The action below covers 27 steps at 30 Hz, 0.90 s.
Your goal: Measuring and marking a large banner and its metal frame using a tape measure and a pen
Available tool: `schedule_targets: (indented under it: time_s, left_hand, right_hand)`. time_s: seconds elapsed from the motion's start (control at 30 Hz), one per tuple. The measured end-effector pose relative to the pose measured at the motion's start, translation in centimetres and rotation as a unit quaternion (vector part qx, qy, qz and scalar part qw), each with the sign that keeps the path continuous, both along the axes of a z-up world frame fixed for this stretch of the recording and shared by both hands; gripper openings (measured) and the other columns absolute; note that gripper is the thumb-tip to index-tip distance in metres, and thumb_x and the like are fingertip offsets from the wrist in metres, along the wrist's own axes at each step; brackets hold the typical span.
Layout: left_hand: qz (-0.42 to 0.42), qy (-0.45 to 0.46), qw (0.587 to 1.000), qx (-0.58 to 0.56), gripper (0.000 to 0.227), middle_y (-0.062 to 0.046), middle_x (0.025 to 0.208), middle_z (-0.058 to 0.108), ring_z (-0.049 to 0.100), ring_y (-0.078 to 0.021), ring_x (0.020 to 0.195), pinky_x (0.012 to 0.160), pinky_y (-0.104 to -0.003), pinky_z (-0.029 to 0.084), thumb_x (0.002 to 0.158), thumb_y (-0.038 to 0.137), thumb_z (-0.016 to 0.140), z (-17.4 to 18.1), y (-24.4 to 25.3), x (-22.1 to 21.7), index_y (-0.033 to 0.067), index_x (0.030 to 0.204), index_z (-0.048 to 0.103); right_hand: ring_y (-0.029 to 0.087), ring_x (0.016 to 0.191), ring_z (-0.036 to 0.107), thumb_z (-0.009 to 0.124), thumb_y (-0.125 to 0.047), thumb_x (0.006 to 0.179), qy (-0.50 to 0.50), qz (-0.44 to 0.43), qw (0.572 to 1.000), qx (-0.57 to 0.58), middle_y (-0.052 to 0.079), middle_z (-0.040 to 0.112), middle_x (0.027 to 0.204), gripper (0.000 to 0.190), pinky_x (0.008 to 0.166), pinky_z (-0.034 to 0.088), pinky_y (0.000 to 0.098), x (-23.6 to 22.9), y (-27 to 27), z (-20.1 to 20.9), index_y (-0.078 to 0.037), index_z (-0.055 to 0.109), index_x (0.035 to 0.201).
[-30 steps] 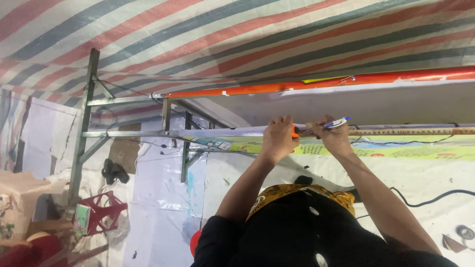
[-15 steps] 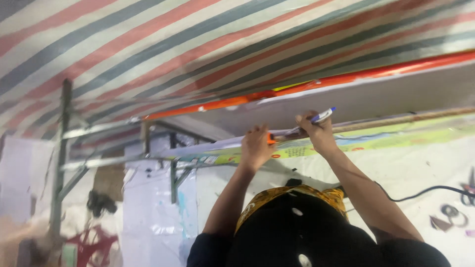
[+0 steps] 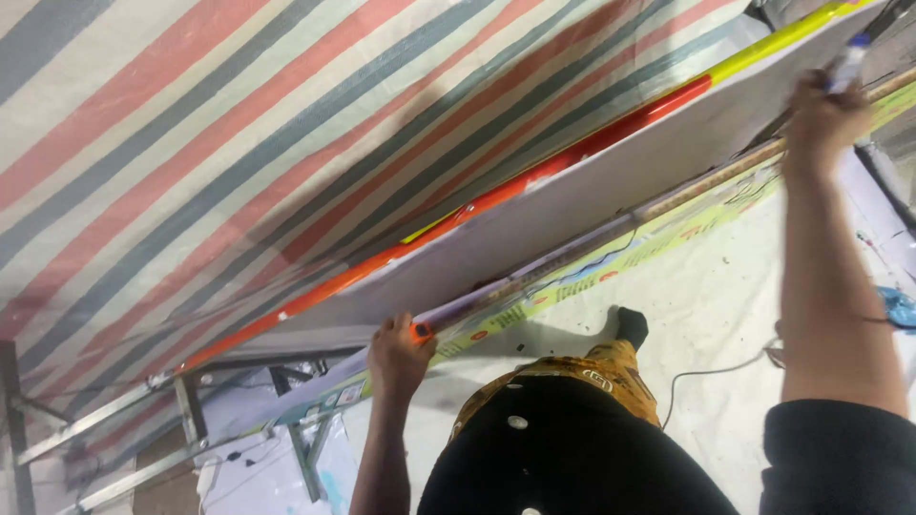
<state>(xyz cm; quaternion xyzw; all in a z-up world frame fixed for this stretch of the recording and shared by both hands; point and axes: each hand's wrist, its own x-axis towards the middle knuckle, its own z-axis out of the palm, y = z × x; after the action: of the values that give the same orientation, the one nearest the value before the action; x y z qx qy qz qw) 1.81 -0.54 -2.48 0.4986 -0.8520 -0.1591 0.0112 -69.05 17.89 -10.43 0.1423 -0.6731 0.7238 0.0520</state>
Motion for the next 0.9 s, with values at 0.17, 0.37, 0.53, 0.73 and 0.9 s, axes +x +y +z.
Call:
schedule_targets:
  time_s: [0.17,0.37,0.53,0.73,0.9]
  left_hand:
    - [0.039,-0.027,0.999,0.02,0.043,-0.015,0.089,0.064,0.064,-0.0431,0.084,0.067,-0.056,0.048,0.07,0.041,0.082,-0.8,-0.4,0.5,0.0155,0.091,0.055]
    - [0.065,-0.052,0.997,0.008,0.047,-0.005,0.088,0.067,0.066,-0.0311,0.084,0.069,-0.045,0.047,0.066,0.056,0.086,-1.0,-0.7,1.6,0.0225,0.089,0.063]
    - [0.129,-0.151,0.977,0.08,0.046,-0.002,0.093,0.07,0.071,-0.0258,0.089,0.077,-0.038,0.052,0.061,0.055,0.085,-3.8,-2.5,4.8,0.0269,0.092,0.065]
    - [0.146,-0.28,0.941,0.123,0.048,-0.012,0.094,0.077,0.075,-0.0343,0.106,0.106,-0.043,0.049,0.063,0.062,0.082,-4.8,-4.0,5.1,0.0307,0.094,0.064]
    - [0.196,-0.252,0.944,0.087,0.045,-0.01,0.086,0.075,0.07,-0.0276,0.079,0.072,-0.04,0.057,0.06,0.055,0.084,-3.3,-2.7,3.1,0.0275,0.093,0.069]
  right_hand:
    - [0.001,0.082,0.05,0.079,-0.037,0.106,-0.153,-0.047,0.983,0.092,-0.013,0.05,0.089,0.02,0.077,0.044,0.0271,-20.3,13.4,-10.7,-0.038,0.064,0.119]
    - [0.012,0.055,0.039,0.051,-0.095,0.11,-0.339,-0.031,0.875,0.343,-0.009,0.04,0.07,0.055,0.054,0.033,0.0405,-35.1,23.7,-15.8,-0.04,0.057,0.109]
    - [0.004,0.05,0.039,0.069,-0.046,0.103,-0.205,-0.079,0.933,0.284,-0.011,0.06,0.081,0.024,0.039,0.022,0.0304,-34.1,19.9,-8.6,-0.028,0.052,0.102]
    - [0.007,0.056,0.055,0.082,-0.035,0.08,-0.104,-0.179,0.872,0.443,-0.008,0.054,0.067,0.024,0.037,0.035,0.0441,-42.7,17.0,-8.0,-0.024,0.061,0.082]
    - [0.023,0.075,0.079,0.069,-0.032,0.083,0.088,-0.088,0.668,0.734,-0.001,0.079,0.079,0.017,0.054,0.061,0.0368,-49.9,18.3,-12.9,-0.027,0.081,0.094]
